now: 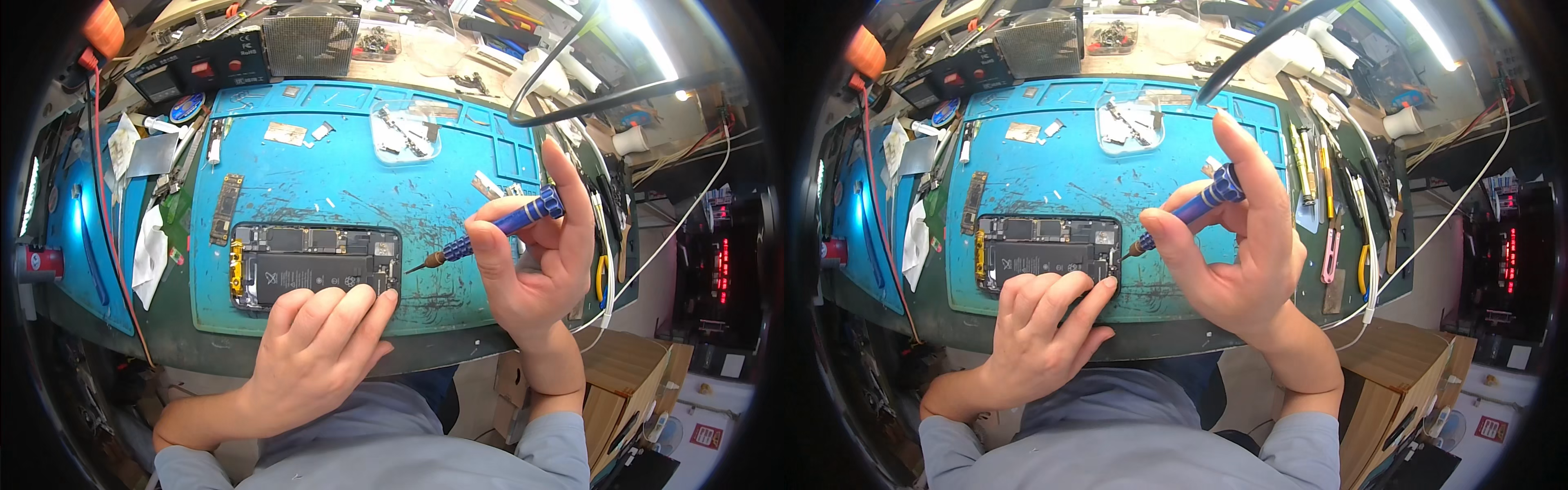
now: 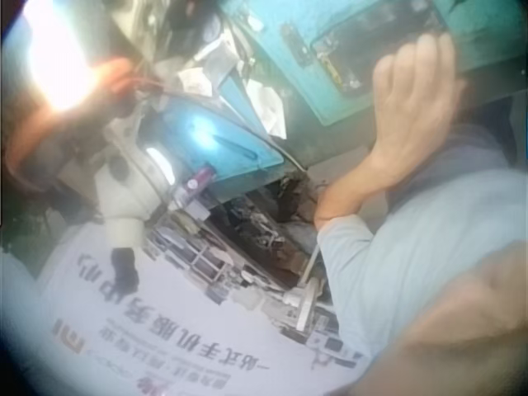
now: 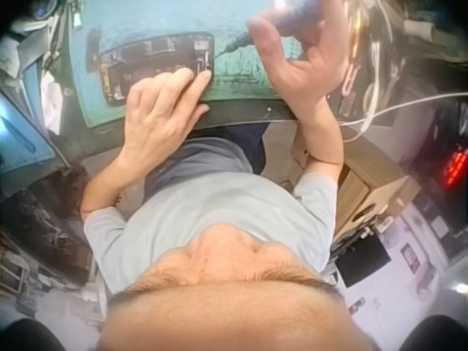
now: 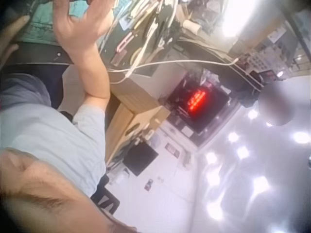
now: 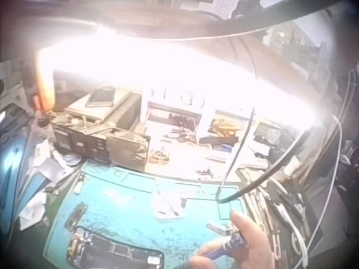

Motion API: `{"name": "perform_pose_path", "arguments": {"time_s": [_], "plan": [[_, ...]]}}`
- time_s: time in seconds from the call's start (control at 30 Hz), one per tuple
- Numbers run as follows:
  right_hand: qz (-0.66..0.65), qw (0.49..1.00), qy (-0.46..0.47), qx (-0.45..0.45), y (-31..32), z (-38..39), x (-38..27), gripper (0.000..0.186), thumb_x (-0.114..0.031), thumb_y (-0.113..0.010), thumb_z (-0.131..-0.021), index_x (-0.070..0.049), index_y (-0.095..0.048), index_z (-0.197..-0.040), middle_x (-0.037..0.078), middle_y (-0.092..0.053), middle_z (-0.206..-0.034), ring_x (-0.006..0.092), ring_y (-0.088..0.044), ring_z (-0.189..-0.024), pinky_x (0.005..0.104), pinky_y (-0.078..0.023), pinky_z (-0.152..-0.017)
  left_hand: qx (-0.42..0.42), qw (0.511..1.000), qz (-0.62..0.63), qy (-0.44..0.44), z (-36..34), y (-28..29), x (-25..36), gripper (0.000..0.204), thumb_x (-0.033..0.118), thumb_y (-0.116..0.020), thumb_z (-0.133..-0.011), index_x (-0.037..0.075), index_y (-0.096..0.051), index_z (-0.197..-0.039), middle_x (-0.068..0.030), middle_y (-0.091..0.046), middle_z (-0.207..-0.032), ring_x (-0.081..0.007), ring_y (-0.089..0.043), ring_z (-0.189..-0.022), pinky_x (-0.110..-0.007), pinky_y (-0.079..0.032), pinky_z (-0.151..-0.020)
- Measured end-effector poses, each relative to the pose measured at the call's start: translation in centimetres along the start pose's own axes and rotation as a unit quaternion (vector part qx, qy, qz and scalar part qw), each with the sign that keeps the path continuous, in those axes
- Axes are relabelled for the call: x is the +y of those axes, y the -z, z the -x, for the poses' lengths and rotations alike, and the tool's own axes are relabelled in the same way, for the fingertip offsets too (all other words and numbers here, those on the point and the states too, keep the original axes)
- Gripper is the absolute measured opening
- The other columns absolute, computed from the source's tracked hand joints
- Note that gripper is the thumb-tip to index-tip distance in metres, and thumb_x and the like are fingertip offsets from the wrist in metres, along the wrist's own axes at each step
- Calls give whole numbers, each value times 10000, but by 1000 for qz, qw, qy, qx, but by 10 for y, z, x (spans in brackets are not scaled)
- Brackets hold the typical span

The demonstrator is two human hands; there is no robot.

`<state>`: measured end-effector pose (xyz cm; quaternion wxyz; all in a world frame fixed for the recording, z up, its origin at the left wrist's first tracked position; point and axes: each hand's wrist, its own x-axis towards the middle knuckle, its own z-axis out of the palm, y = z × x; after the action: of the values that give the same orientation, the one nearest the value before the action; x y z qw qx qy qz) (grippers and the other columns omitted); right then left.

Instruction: The person uses a screwdriver to remove screws from a smartphone's internal components and places them in a small container. They then use a metal pick to lift and disconnect a ribbon cable from the motherboard. The person continues to remove additional screws and components from the device.

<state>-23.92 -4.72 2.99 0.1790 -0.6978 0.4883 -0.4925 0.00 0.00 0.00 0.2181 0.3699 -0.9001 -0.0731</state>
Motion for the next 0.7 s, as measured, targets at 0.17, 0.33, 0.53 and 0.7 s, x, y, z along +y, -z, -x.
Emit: {"name": "perform_pose_path", "arguments": {"time_s": [0.17,0.33,0.53,0.7], "plan": [[-9,999,22,-31,0,-2,2,840,-158,-821,-958,109,-319,-1577,115,-721,-983,115,-694,-829,239,-566,-791,3,1000,-9,-10,-3,0,-1,561,232,-836,-767,44,-720,-1284,-67,-579,-1259,-249,-546,-1114,-436,-447,-943],[-9,988,133,-77,-1,-4,8,759,-22,-836,-908,175,-397,-1495,311,-616,-1376,180,-751,-843,282,-624,-707,12,1000,1,-5,-3,-1,-2,546,210,-836,-768,39,-724,-1275,-67,-592,-1273,-247,-554,-1104,-433,-453,-928],[34,982,154,-105,0,-4,7,900,-78,-835,-925,160,-255,-1571,251,-611,-1372,193,-751,-859,254,-598,-742,14,1000,15,1,-3,-1,-1,539,193,-834,-770,39,-727,-1275,-72,-605,-1293,-248,-558,-1097,-430,-454,-926],[28,982,156,-107,-1,-4,10,904,-77,-838,-921,161,-256,-1570,256,-578,-1418,194,-752,-859,253,-600,-741,17,1000,12,-1,-3,-1,-2,539,192,-834,-768,38,-728,-1273,-73,-607,-1293,-249,-558,-1094,-432,-455,-921]]}}
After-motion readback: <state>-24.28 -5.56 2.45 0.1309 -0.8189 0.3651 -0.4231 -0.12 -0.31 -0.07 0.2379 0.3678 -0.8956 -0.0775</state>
